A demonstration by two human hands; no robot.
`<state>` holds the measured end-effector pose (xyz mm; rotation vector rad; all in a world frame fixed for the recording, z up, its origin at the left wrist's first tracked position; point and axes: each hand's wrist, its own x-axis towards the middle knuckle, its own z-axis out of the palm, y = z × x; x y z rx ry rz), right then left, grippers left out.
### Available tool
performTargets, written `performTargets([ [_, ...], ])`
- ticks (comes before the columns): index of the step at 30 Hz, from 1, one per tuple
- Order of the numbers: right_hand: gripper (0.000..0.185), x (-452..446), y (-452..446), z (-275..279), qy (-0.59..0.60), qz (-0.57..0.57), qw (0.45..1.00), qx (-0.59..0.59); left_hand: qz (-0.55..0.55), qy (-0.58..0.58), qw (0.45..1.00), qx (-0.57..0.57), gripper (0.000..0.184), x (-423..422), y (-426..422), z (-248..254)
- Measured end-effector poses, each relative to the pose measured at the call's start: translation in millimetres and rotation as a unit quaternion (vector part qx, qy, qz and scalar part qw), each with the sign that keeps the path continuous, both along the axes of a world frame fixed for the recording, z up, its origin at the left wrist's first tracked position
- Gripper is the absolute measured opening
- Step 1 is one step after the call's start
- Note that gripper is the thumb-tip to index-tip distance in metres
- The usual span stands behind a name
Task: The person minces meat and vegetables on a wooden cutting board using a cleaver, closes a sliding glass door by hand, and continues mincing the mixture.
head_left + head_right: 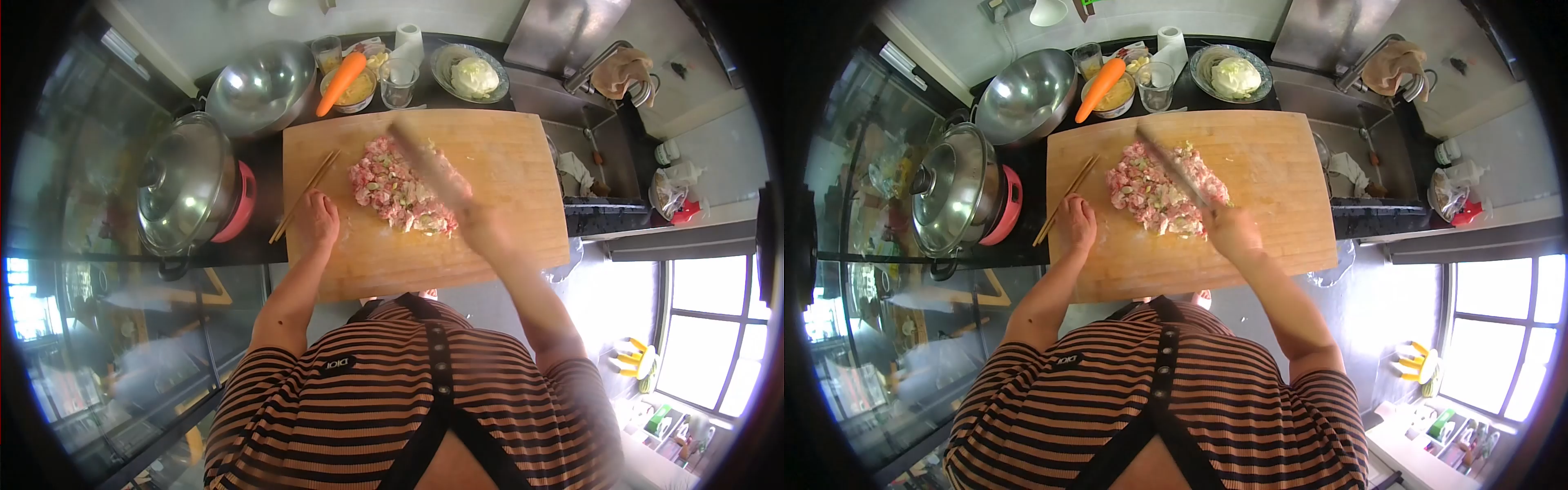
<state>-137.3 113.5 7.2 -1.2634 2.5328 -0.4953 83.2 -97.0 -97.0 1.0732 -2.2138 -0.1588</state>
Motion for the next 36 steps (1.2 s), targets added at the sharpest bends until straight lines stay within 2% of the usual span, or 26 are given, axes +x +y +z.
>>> performTargets([
  [1, 0.026, 1.7, 2.5, -25.8, 0.077, 0.043, 0.994, 0.057, -0.004, 0.004, 1.000, 0.005, 0.008, 0.6, 0.8, 0.9],
  [4, 0.035, -5.8, 0.4, -27.5, 0.002, 0.022, 0.993, 0.118, -0.005, 0.004, 1.000, 0.007, 0.008, 1.3, -0.2, -0.4],
  [7, 0.034, -18.0, 3.8, -17.5, -0.058, 0.054, 0.994, 0.076, 0.004, 0.001, 1.000, -0.023, 0.006, 0.4, -1.1, -0.7],
  [10, 0.034, -0.2, -0.3, 62.5, -0.039, 0.032, 0.999, 0.015, 0.006, -0.011, 1.000, 0.004, 0.006, 0.8, 1.7, 5.4],
  [13, 0.034, 4.0, -4.7, 98.4, -0.067, -0.036, 0.997, -0.034, 0.002, 0.004, 1.000, -0.007, 0.006, 0.4, -1.3, -0.7],
  [16, 0.033, -14.0, -7.3, 9.4, -0.004, -0.056, 0.996, 0.075, -0.005, 0.001, 1.000, 0.011, 0.009, 1.4, -1.4, 1.2],
  [18, 0.033, -30.7, -4.5, -26.0, 0.002, -0.028, 0.996, 0.083, -0.003, 0.002, 1.000, 0.011, 0.009, 0.7, -2.5, 0.5],
  [22, 0.032, -48.9, -1.6, -15.8, -0.064, -0.015, 0.995, 0.069, 0.005, -0.002, 1.000, 0.016, 0.009, 1.1, -3.2, -7.2],
  [25, 0.031, -18.9, -8.7, 75.8, -0.122, -0.047, 0.991, 0.040, 0.013, -0.016, 1.000, 0.008, 0.009, 0.3, -0.2, -3.9],
  [28, 0.031, -9.3, -11.1, 55.1, -0.119, -0.100, 0.987, 0.033, 0.009, -0.019, 1.000, 0.018, 0.009, 0.5, -1.8, -2.4],
  [31, 0.033, -23.9, -1.9, -20.6, -0.085, -0.014, 0.989, 0.117, 0.000, 0.011, 0.999, 0.036, 0.008, -0.2, -0.2, -3.3],
  [33, 0.034, -31.7, 0.5, -22.2, -0.119, -0.017, 0.987, 0.108, 0.005, -0.007, 1.000, 0.027, 0.008, 0.8, 3.2, -0.7],
  [35, 0.033, -33.1, -5.5, 13.0, -0.143, -0.056, 0.982, 0.111, 0.003, -0.015, 1.000, 0.010, 0.008, -1.5, -3.6, 1.3],
  [36, 0.034, -31.1, -4.1, 33.6, -0.143, -0.059, 0.986, 0.066, 0.003, -0.017, 1.000, 0.006, 0.008, -0.2, -3.2, -1.6],
])
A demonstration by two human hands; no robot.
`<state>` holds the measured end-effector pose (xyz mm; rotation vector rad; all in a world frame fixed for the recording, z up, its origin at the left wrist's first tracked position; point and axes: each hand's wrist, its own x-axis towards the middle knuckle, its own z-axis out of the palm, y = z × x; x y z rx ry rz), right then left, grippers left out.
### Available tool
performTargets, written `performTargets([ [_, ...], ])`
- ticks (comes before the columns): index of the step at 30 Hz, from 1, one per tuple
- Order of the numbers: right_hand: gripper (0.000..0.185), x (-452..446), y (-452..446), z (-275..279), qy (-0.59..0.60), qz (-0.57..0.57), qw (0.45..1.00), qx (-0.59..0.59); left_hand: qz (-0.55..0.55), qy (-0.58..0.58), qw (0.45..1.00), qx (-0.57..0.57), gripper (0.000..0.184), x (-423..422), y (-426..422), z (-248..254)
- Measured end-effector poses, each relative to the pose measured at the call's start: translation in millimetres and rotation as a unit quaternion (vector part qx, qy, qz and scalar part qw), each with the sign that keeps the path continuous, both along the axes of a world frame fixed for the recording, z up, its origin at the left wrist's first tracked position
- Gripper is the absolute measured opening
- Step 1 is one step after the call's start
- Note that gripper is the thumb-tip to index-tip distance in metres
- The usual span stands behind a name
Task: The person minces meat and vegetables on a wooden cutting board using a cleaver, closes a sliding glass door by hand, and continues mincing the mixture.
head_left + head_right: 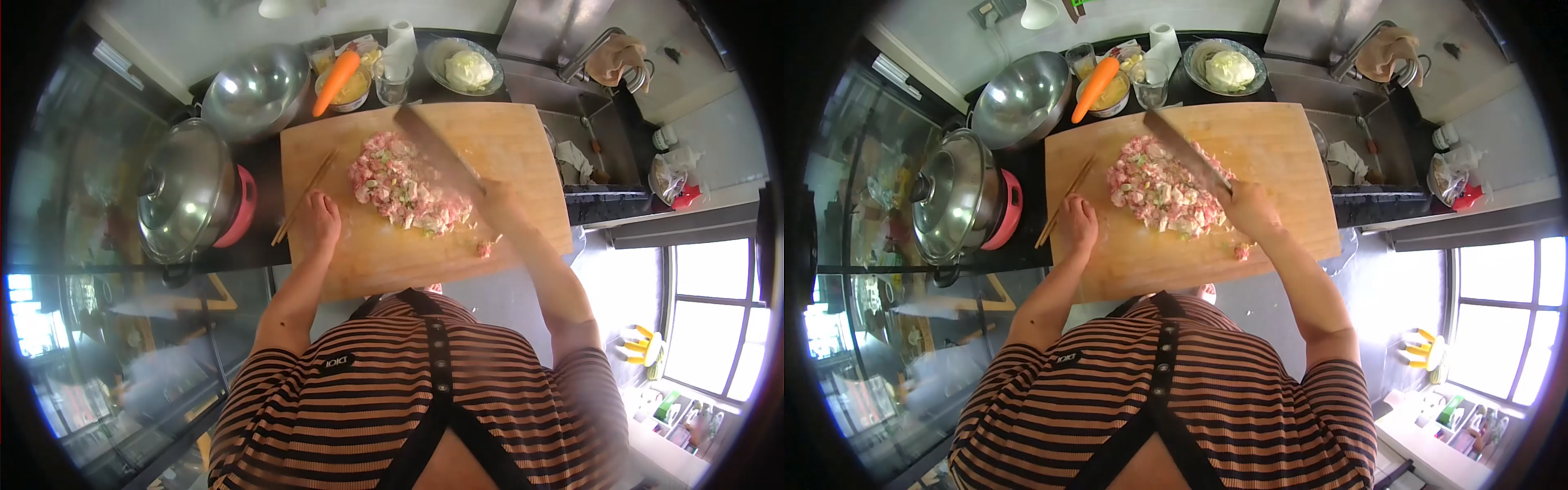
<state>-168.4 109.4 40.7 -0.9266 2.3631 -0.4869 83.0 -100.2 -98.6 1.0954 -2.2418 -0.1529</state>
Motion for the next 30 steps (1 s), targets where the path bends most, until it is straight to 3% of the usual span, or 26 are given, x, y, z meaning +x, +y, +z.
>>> performTargets([
  [2, 0.034, 2.5, 1.8, 32.0, 0.008, -0.019, 0.996, -0.088, 0.003, -0.003, 1.000, 0.001, 0.008, 0.3, 2.7, -2.6],
  [5, 0.035, -4.6, 0.5, -17.4, 0.033, -0.063, 0.992, -0.106, 0.010, -0.003, 1.000, 0.023, 0.008, 0.4, 5.1, 5.6],
  [9, 0.035, -20.5, 12.1, -45.8, 0.001, -0.032, 0.999, -0.022, 0.022, 0.007, 0.998, 0.063, 0.009, -8.3, 4.7, 12.7],
  [11, 0.034, -19.9, 25.8, -24.0, 0.014, -0.033, 0.999, -0.016, 0.024, -0.009, 0.997, 0.075, 0.009, -1.8, 11.9, 12.2],
  [13, 0.032, -17.1, 47.5, 5.5, -0.025, -0.112, 0.989, -0.093, 0.026, -0.016, 0.997, 0.068, 0.009, -4.1, 11.3, 13.7],
  [17, 0.030, -18.8, 115.9, -6.3, -0.191, -0.306, 0.917, -0.172, -0.002, -0.003, 1.000, 0.031, 0.009, -1.4, 6.8, 4.0],
  [19, 0.031, -0.1, 146.5, -20.9, -0.203, -0.345, 0.899, -0.179, -0.009, -0.012, 0.999, 0.028, 0.009, -1.2, 5.1, 4.2],
  [21, 0.031, 20.5, 171.3, -43.2, -0.302, -0.432, 0.830, -0.181, -0.016, 0.001, 1.000, 0.017, 0.009, -1.4, 3.3, 1.5],
  [25, 0.031, 64.2, 186.2, -85.7, -0.322, -0.456, 0.804, -0.204, -0.021, 0.010, 0.999, -0.024, 0.009, 1.2, -2.9, -12.5],
  [30, 0.030, 99.1, 136.8, -99.3, -0.372, -0.501, 0.732, -0.274, -0.020, 0.017, 1.000, 0.005, 0.007, 0.1, 2.1, -4.3],
])
